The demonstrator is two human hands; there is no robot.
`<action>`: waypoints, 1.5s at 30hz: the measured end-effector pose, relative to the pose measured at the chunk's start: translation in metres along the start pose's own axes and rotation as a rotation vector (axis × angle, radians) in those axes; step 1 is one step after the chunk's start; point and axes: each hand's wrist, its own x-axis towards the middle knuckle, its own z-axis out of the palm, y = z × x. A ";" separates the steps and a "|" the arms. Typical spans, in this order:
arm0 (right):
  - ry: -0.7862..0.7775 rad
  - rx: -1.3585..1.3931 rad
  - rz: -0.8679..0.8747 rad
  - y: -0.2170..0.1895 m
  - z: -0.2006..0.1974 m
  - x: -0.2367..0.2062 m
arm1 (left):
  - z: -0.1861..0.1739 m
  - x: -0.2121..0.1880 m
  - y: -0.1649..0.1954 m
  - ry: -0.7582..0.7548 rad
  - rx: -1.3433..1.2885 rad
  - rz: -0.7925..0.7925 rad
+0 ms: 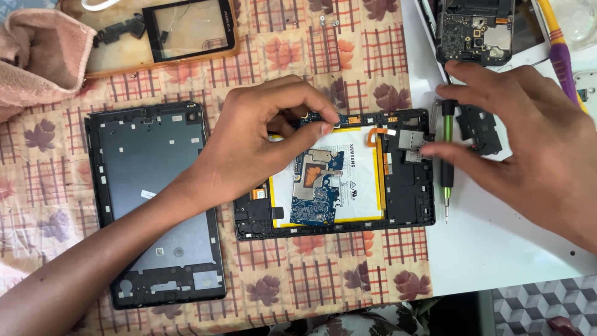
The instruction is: The person disassembles a Samsung tablet by removing screws and detaching internal components. They use a screwdriver to loosen screws, a toothbrush to clean the interior, and tweezers to handle small parts. The motherboard and other components are removed and placed on the table.
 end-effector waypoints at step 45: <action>-0.054 -0.005 -0.327 0.033 0.005 -0.002 | -0.002 0.001 -0.005 0.003 0.024 0.035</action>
